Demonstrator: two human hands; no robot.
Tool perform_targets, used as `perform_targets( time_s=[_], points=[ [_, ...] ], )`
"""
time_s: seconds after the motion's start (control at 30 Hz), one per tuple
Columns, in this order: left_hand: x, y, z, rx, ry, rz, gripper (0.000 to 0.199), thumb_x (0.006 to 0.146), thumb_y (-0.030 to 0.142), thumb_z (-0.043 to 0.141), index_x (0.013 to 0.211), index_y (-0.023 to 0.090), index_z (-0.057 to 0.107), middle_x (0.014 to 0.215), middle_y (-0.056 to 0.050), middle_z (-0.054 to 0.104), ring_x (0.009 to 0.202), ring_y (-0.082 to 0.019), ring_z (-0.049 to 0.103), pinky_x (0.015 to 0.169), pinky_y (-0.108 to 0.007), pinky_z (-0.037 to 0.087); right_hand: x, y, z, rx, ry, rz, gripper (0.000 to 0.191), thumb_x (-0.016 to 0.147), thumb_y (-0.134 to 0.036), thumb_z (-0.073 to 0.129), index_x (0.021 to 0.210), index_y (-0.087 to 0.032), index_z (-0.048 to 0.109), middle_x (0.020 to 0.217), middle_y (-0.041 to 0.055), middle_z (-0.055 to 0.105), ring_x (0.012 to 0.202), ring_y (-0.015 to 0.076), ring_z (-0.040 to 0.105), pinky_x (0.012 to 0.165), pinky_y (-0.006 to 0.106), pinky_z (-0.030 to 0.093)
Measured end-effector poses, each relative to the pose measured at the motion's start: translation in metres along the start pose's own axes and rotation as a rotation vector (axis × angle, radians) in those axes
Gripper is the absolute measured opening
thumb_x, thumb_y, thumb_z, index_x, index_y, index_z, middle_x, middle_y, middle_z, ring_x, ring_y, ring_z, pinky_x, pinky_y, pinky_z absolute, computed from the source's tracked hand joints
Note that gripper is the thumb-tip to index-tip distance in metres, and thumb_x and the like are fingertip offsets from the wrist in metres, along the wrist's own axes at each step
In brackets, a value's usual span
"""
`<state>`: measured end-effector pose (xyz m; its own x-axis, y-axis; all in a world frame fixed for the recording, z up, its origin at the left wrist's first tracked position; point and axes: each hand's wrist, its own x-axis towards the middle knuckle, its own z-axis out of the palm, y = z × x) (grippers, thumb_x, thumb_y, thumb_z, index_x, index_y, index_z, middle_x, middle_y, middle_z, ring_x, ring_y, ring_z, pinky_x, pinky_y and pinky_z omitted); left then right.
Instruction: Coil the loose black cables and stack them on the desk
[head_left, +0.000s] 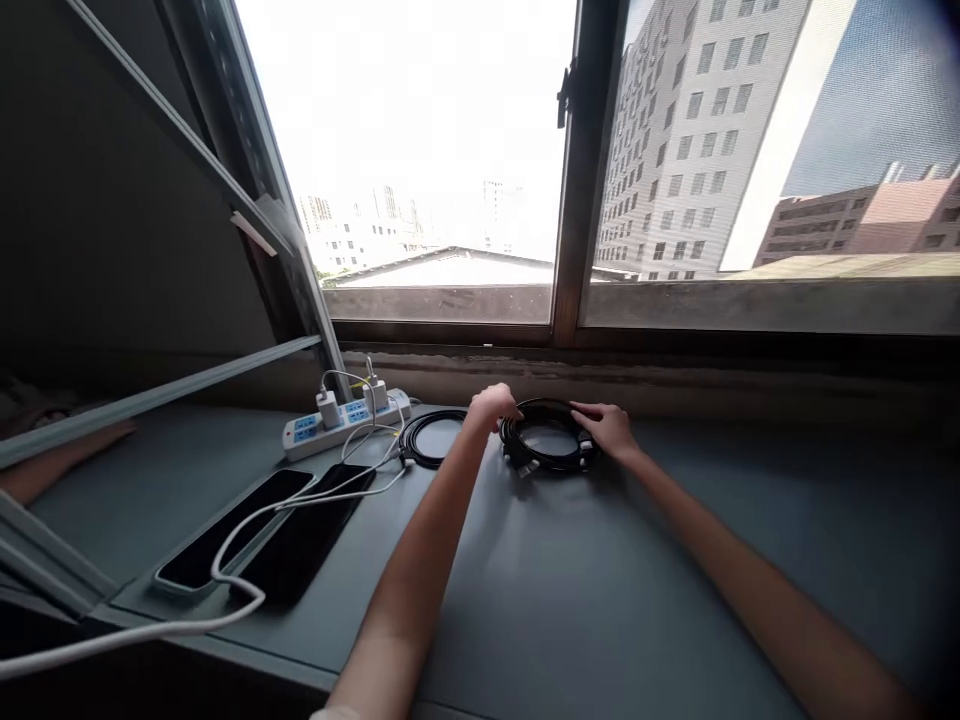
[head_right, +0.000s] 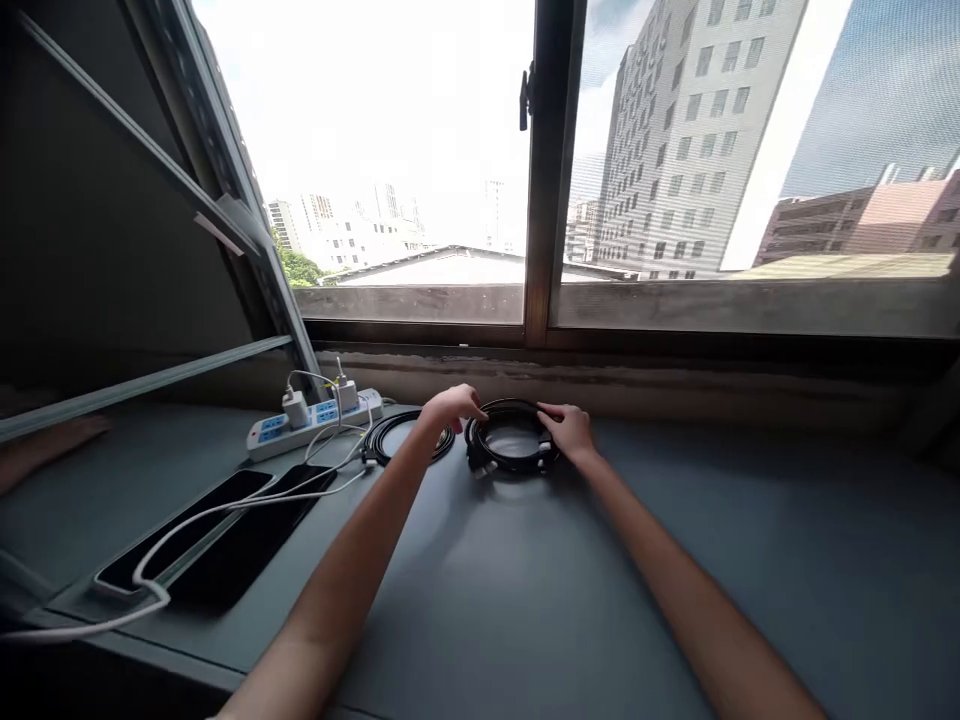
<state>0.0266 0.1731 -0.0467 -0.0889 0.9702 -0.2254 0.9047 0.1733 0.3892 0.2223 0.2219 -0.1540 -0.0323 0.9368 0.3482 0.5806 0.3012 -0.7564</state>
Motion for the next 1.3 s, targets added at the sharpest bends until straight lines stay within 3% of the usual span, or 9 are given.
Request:
perform_targets(
  time_s=[0.17,0.4,0.67,0.97,1.07,1.13,1.23,1.3],
  points=[
    [-0.001,-0.012,-0.016,-0.066,0.080,0.033,0.032,0.072,0.035,0.066,0.097,0.015,0.064,0.102,-0.009,0.067,0.067,-0.021,0.068,0.066,-0.029,0.053,0.002,0.009,0.005,0.223,0.067,0.026,0.029,0.074,-0.019,0.067,0.103,-0.015,0.069,0.091,0.0064,0.070,0.087,0.0231,0.064,0.080,0.032,0.049],
    [-0.003,-0.015,-0.026,-0.154,0.139,0.039,0.038,0.079,0.047,0.055,0.102,0.017,0.060,0.101,-0.008,0.066,0.063,-0.017,0.067,0.062,-0.026,0.052,0.000,0.008,0.007,0.465,0.015,0.151,0.009,0.085,-0.017,0.062,0.091,-0.012,0.066,0.086,0.0030,0.067,0.078,0.0146,0.063,0.075,0.032,0.052],
    [0.004,-0.024,-0.029,-0.175,0.156,-0.004,0.035,0.081,0.045,0.052,0.098,0.015,0.058,0.094,-0.008,0.068,0.061,-0.017,0.065,0.060,-0.026,0.052,0.004,0.029,-0.006,0.661,0.206,0.339,0.019,0.091,-0.028,0.055,0.099,-0.012,0.059,0.077,0.0000,0.058,0.058,0.0091,0.054,0.053,0.022,0.048],
    [-0.003,-0.026,-0.034,-0.124,0.187,-0.006,0.035,0.083,0.045,0.049,0.100,0.016,0.059,0.088,-0.006,0.069,0.055,-0.012,0.063,0.058,-0.022,0.050,0.007,0.042,-0.026,1.057,0.120,0.417,0.024,0.094,-0.034,0.048,0.088,-0.012,0.055,0.065,-0.0041,0.048,0.044,0.0044,0.041,0.039,0.015,0.036],
    [-0.010,-0.014,-0.035,-0.050,0.242,0.036,0.035,0.085,0.043,0.045,0.103,0.017,0.059,0.092,-0.007,0.068,0.065,-0.015,0.065,0.065,-0.025,0.050,0.006,0.044,-0.037,1.178,0.092,0.417,0.026,0.094,-0.035,0.048,0.083,-0.012,0.054,0.064,-0.0042,0.048,0.044,0.0044,0.041,0.039,0.015,0.036],
    [-0.015,0.003,-0.029,0.021,0.295,0.088,0.033,0.085,0.041,0.044,0.101,0.017,0.061,0.098,-0.009,0.067,0.081,-0.020,0.065,0.075,-0.029,0.049,0.005,0.045,-0.043,1.245,0.104,0.412,0.026,0.095,-0.035,0.047,0.082,-0.013,0.054,0.064,-0.0039,0.048,0.045,0.0045,0.041,0.040,0.015,0.037],
    [-0.023,0.035,-0.004,0.116,0.325,0.214,0.032,0.086,0.040,0.042,0.095,0.019,0.065,0.106,-0.010,0.065,0.102,-0.026,0.058,0.084,-0.033,0.044,0.003,0.046,-0.047,1.322,0.130,0.397,0.026,0.095,-0.035,0.047,0.082,-0.013,0.054,0.065,-0.0036,0.049,0.045,0.0047,0.041,0.041,0.016,0.037],
    [-0.027,0.054,0.020,0.163,0.287,0.307,0.035,0.086,0.044,0.041,0.089,0.020,0.067,0.103,-0.009,0.066,0.100,-0.026,0.059,0.083,-0.032,0.045,0.003,0.046,-0.048,1.354,0.137,0.384,0.027,0.094,-0.035,0.047,0.082,-0.013,0.054,0.065,-0.0036,0.049,0.046,0.0048,0.042,0.041,0.016,0.038]
  ],
)
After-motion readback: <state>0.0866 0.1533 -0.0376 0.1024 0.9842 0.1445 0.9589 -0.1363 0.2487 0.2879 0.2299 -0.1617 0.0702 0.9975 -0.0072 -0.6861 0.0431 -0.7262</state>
